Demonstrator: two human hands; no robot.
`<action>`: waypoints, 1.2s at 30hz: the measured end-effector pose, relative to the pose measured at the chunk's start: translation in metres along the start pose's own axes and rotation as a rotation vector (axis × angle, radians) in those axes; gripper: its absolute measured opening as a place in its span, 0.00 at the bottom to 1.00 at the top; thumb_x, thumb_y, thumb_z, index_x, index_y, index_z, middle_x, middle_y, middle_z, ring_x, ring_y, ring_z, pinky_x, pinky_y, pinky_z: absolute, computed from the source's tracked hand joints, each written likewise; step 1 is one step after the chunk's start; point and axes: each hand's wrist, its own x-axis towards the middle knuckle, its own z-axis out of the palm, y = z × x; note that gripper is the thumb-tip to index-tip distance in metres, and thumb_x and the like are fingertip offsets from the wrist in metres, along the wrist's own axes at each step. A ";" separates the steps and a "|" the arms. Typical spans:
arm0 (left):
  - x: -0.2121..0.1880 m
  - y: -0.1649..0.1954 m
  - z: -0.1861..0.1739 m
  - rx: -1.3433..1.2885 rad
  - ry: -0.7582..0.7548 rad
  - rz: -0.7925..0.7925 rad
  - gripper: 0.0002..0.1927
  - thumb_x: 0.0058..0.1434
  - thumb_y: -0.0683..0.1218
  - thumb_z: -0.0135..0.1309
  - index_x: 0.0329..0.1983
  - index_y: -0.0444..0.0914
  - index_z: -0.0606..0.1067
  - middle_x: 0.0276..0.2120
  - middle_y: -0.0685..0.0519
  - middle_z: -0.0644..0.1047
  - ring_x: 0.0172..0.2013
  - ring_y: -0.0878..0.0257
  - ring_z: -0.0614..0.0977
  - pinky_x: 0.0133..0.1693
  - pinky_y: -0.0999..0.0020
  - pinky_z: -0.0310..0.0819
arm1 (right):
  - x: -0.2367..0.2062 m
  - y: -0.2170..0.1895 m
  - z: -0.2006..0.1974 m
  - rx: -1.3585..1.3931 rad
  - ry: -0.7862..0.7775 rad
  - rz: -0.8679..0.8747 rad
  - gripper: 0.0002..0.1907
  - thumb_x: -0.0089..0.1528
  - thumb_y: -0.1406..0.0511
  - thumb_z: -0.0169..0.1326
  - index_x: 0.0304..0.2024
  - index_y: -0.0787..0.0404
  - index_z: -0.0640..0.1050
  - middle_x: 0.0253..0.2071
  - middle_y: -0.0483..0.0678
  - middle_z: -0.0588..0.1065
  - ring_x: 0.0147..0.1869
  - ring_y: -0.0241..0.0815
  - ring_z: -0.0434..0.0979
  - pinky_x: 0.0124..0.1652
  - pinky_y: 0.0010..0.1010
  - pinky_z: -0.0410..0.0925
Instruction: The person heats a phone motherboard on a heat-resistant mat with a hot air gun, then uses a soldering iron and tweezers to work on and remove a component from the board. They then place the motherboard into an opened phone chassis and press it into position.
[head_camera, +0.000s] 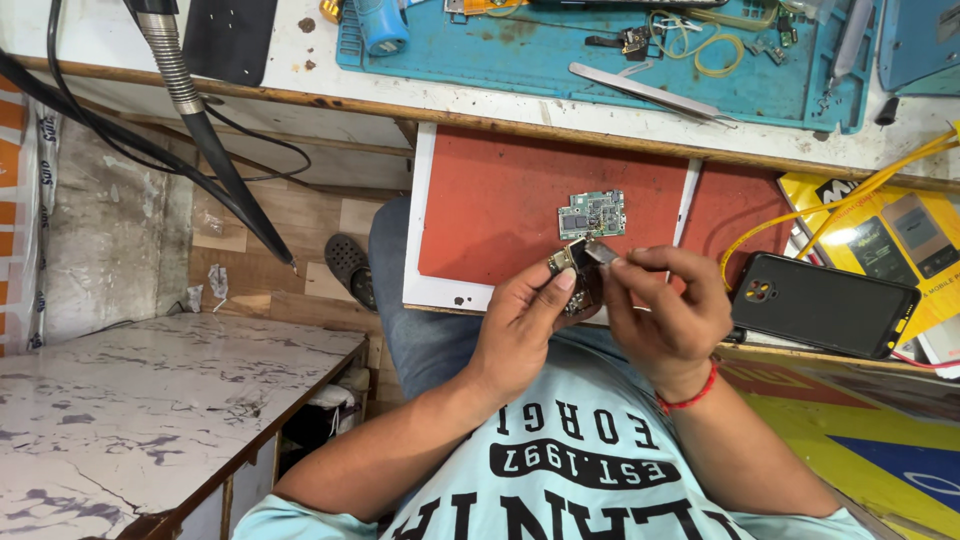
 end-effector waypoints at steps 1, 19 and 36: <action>0.000 0.000 0.001 -0.004 -0.001 -0.003 0.22 0.78 0.51 0.44 0.66 0.32 0.70 0.55 0.51 0.77 0.55 0.65 0.79 0.58 0.64 0.77 | 0.002 -0.001 0.002 -0.002 -0.006 -0.030 0.12 0.57 0.77 0.69 0.40 0.62 0.82 0.44 0.52 0.76 0.44 0.47 0.80 0.42 0.34 0.74; -0.001 0.006 0.002 0.034 -0.039 -0.014 0.23 0.79 0.52 0.42 0.66 0.32 0.70 0.53 0.50 0.77 0.54 0.66 0.79 0.59 0.64 0.77 | 0.028 -0.017 -0.007 0.076 -0.191 -0.085 0.12 0.56 0.77 0.67 0.41 0.66 0.81 0.46 0.53 0.80 0.50 0.53 0.84 0.50 0.39 0.77; -0.002 -0.003 -0.005 0.150 0.009 0.024 0.16 0.78 0.49 0.49 0.53 0.31 0.77 0.39 0.57 0.78 0.40 0.73 0.76 0.44 0.75 0.73 | 0.022 -0.020 -0.019 0.130 -0.268 -0.011 0.13 0.56 0.77 0.66 0.43 0.65 0.80 0.47 0.52 0.80 0.46 0.50 0.83 0.44 0.35 0.75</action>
